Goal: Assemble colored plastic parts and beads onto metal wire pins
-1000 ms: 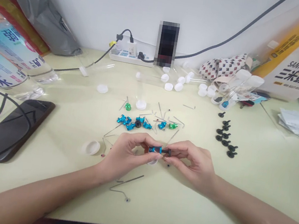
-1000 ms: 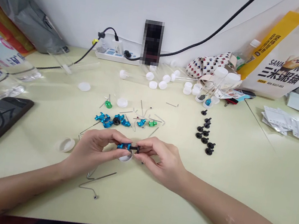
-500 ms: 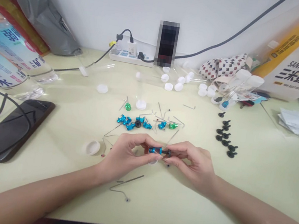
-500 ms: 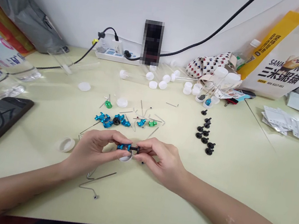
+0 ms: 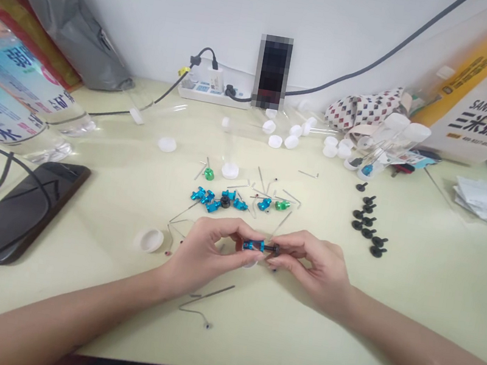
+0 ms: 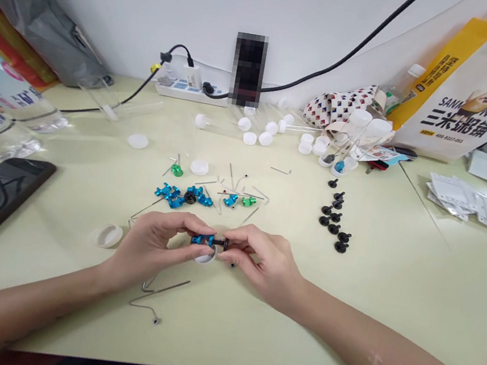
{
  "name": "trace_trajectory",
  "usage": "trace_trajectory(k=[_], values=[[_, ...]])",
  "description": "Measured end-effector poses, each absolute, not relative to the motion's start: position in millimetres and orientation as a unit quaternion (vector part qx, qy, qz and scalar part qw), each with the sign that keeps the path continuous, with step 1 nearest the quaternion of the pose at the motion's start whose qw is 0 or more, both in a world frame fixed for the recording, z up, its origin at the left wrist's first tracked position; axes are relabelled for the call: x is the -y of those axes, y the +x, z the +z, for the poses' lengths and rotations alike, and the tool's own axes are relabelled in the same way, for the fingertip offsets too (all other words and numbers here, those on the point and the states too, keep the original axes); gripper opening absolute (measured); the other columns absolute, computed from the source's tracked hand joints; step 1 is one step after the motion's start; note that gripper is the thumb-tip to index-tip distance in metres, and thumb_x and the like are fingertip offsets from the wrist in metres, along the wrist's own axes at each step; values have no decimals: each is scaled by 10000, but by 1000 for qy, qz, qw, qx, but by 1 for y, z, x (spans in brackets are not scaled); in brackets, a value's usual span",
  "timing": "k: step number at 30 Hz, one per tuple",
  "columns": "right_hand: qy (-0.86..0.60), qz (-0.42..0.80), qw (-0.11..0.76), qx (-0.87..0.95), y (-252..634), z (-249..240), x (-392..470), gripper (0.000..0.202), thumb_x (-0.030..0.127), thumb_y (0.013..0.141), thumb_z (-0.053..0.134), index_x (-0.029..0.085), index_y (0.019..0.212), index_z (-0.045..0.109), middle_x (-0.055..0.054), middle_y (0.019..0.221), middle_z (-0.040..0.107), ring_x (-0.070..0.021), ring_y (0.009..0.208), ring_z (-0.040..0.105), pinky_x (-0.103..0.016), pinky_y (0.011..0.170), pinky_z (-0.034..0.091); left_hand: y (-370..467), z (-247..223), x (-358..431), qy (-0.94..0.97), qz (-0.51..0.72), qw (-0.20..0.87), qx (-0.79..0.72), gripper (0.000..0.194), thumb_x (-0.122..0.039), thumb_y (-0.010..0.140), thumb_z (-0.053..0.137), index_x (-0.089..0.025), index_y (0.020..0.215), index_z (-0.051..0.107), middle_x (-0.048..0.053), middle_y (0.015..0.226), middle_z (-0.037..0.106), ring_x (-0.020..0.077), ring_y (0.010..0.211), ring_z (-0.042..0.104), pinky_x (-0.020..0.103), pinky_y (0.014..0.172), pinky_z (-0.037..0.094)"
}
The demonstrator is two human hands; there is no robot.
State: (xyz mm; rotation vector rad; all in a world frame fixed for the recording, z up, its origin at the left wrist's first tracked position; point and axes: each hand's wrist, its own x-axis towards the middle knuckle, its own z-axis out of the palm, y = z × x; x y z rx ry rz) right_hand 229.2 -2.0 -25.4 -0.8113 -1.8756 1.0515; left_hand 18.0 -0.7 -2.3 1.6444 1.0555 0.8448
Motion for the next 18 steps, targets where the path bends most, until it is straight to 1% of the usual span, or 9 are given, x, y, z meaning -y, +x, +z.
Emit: trace_trajectory(k=[10,18], values=[[-320,413,405,750,229,-24,1,188,162,848,579,200,1032,564,-5,808,676,-107,687,677,-201,633,581,17,-3,0,678,345,487,-429,142,-244,775,675,-199,909,685,25,781,684,146,710,595,276,696,468],[-334,423,398,743,230,-27,2,164,175,846,587,195,1007,566,-12,791,684,-117,677,678,-211,627,585,17,-2,1,681,338,483,-433,150,-254,779,670,-195,917,680,24,780,682,143,704,595,266,680,461]])
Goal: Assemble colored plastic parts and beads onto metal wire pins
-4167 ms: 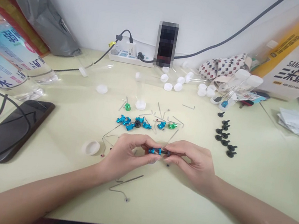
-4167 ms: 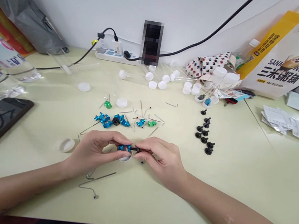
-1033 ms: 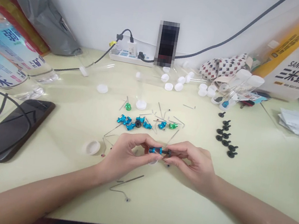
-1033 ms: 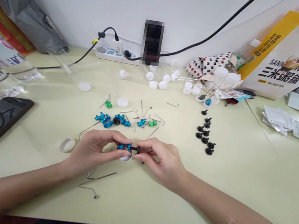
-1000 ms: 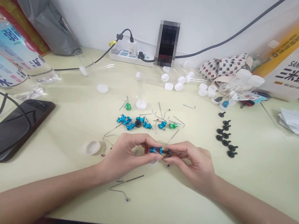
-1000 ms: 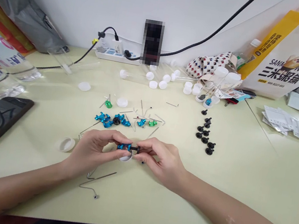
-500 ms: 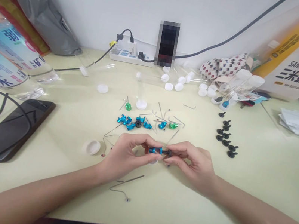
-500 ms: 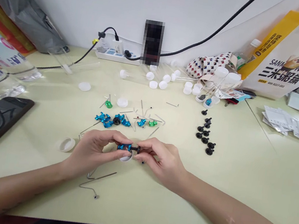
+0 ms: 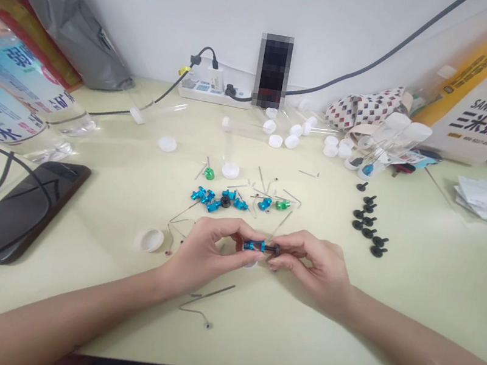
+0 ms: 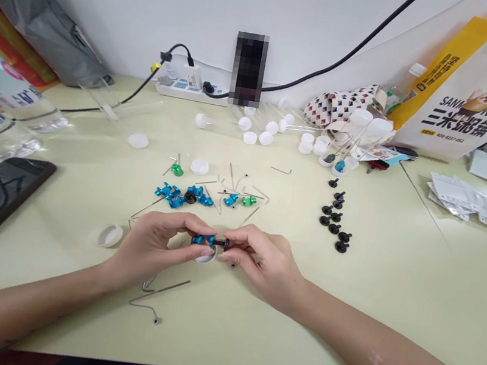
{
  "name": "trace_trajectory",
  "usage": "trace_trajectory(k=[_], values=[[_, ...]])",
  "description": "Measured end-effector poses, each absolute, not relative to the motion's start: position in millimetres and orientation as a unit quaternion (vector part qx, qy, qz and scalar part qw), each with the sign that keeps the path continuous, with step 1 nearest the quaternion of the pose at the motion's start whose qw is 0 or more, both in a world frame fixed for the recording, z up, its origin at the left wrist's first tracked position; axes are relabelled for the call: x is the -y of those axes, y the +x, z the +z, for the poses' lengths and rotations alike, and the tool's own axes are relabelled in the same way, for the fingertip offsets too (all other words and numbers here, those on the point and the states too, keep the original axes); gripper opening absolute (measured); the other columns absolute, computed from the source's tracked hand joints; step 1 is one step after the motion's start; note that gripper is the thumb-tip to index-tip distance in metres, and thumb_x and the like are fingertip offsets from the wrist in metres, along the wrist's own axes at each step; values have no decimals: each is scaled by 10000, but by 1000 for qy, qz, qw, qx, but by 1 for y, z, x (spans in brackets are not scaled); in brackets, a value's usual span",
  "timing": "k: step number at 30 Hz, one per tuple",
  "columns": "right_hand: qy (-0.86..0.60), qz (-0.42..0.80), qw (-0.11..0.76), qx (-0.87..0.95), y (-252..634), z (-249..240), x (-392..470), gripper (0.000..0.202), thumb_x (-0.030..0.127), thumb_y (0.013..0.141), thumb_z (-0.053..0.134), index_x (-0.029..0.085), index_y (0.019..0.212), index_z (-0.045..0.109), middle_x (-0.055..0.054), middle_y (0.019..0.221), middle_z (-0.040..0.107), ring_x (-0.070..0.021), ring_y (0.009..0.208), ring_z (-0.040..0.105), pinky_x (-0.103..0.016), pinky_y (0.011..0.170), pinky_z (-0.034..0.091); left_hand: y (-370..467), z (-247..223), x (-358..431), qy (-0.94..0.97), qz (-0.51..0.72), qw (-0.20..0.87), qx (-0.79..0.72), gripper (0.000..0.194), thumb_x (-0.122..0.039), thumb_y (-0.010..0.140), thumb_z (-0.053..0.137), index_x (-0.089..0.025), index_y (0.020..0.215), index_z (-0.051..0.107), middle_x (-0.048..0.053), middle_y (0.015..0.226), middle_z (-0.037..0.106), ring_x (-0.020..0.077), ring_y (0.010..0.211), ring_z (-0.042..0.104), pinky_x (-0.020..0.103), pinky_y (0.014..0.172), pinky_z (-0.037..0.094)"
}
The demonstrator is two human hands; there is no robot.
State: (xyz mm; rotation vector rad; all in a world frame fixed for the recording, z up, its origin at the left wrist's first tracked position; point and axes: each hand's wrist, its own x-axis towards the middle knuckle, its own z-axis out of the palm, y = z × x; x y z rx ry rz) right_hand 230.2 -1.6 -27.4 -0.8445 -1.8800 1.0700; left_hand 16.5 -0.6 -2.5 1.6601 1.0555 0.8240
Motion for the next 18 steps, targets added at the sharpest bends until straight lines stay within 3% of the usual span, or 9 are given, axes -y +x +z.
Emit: trace_trajectory(k=[18], values=[[-330,427,399,741,230,-28,2,177,144,834,599,202,998,566,6,780,689,-107,681,682,-192,636,580,17,-2,0,688,339,475,-431,128,-244,777,673,-208,899,683,0,742,667,116,661,564,245,664,452]])
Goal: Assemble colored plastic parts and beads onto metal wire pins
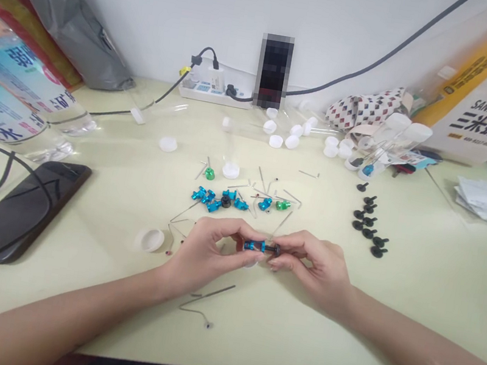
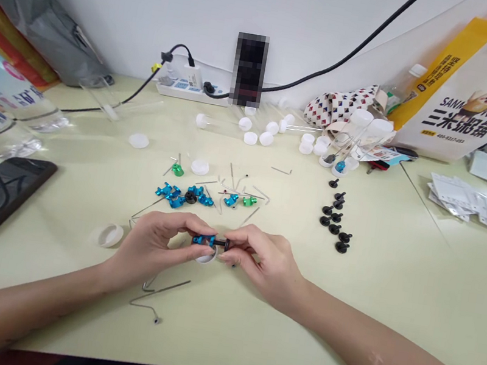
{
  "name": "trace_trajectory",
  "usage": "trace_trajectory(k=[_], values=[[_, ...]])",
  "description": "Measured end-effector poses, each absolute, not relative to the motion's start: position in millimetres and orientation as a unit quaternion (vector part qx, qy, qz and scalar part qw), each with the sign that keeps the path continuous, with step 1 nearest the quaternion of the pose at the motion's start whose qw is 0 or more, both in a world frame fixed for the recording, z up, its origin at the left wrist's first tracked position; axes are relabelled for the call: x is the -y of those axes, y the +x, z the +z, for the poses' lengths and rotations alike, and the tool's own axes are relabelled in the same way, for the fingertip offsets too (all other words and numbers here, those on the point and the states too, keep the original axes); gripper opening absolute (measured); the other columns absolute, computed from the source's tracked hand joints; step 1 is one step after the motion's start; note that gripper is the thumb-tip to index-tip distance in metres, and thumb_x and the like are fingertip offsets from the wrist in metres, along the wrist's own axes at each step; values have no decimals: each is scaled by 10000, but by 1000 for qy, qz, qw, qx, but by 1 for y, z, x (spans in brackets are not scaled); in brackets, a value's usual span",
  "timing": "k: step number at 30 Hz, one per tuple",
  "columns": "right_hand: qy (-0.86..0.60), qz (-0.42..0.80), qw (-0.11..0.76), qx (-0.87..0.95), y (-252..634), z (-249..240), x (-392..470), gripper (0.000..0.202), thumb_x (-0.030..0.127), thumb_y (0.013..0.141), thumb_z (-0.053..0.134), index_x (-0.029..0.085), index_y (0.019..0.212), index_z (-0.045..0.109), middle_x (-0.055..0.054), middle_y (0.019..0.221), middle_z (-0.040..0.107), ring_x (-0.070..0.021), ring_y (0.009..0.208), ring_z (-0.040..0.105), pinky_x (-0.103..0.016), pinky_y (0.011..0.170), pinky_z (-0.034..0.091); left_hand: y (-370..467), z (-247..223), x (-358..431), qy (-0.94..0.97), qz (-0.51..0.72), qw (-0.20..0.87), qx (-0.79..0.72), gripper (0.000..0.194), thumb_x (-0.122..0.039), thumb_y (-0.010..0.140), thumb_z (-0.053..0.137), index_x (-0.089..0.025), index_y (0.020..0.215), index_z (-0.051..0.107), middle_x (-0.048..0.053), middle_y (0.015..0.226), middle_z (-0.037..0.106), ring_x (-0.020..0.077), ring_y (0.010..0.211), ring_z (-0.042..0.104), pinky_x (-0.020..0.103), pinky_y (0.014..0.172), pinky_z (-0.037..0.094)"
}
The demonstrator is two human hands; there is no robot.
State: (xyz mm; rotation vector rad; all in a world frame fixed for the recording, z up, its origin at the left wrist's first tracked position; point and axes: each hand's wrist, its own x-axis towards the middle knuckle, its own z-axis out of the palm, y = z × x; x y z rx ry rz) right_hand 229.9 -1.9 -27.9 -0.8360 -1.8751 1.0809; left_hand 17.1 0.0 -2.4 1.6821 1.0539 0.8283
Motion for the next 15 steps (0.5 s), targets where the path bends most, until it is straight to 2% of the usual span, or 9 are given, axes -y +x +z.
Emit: trace_trajectory(k=[15], values=[[-340,454,393,724,231,-29,3,181,145,837,597,205,1005,568,4,796,690,-113,702,684,-210,657,588,18,-3,0,688,341,472,-434,139,-248,774,674,-191,900,682,12,758,678,120,664,575,244,653,459]])
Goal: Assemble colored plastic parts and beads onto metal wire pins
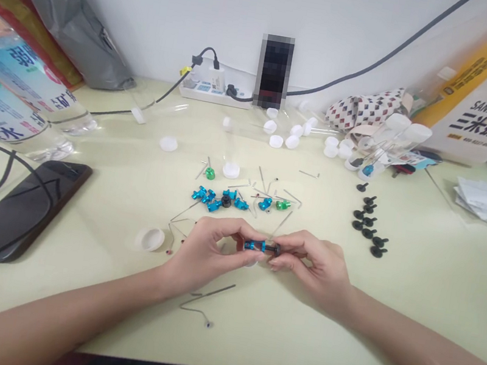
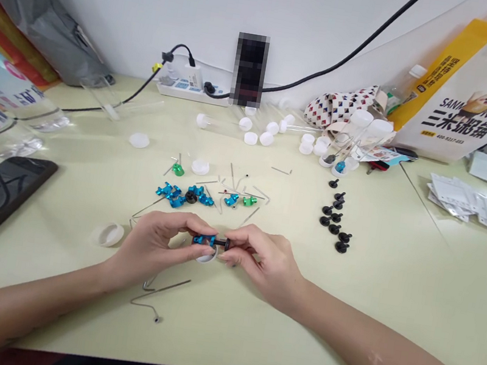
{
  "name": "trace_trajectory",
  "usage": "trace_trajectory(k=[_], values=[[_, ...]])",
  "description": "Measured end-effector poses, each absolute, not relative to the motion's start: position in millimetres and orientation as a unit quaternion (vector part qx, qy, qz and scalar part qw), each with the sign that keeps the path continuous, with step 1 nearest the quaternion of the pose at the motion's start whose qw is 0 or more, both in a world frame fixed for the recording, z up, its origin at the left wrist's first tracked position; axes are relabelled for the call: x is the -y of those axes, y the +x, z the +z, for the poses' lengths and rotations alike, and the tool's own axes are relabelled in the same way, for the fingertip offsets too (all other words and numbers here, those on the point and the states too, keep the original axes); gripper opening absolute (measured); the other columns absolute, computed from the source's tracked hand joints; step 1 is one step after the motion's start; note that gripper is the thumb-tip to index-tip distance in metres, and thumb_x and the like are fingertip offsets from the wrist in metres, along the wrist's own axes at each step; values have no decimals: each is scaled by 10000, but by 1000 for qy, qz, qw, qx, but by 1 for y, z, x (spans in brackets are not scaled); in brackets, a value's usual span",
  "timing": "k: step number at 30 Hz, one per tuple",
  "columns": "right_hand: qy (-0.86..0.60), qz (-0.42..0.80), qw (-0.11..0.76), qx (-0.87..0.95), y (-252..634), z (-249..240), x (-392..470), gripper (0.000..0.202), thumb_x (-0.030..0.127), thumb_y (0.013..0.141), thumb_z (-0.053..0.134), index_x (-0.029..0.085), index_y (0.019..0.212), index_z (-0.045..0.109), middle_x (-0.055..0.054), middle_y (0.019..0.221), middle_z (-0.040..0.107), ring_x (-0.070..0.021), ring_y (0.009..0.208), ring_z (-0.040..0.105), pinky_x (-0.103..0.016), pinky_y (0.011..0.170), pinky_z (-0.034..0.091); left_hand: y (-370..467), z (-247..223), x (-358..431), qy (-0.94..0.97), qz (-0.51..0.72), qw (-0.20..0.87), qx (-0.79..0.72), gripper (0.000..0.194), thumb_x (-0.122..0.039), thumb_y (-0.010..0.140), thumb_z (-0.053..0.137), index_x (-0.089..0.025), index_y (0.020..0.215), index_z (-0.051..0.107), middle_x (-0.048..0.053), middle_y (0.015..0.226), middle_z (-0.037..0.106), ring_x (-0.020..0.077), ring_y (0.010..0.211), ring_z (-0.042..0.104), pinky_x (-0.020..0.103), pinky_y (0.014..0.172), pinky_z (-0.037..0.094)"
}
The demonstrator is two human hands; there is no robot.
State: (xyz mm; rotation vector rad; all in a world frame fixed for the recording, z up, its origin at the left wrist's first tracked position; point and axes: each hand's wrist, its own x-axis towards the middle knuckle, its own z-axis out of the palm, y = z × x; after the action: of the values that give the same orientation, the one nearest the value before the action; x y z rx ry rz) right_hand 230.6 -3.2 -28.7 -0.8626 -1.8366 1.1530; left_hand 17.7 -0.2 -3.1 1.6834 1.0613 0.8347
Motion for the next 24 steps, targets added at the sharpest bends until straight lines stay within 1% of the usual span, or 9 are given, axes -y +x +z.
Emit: trace_trajectory(k=[8,16,24], values=[[-344,457,387,723,232,-28,3,179,153,839,598,209,1006,568,4,808,696,-112,713,683,-209,662,585,18,-2,0,693,340,468,-431,134,-244,771,677,-207,899,685,-1,747,677,112,647,564,238,638,452],[-346,442,386,732,230,-26,3,153,166,843,591,197,992,573,1,782,695,-108,683,682,-200,646,583,18,-2,1,690,340,469,-432,131,-246,772,676,-194,892,684,7,754,675,116,656,569,243,640,452],[-354,444,381,730,230,-26,3,147,202,846,591,189,991,578,-13,793,702,-122,680,684,-220,650,589,18,-1,0,691,337,471,-433,149,-258,773,673,-180,900,681,22,755,675,131,658,567,260,639,455]])
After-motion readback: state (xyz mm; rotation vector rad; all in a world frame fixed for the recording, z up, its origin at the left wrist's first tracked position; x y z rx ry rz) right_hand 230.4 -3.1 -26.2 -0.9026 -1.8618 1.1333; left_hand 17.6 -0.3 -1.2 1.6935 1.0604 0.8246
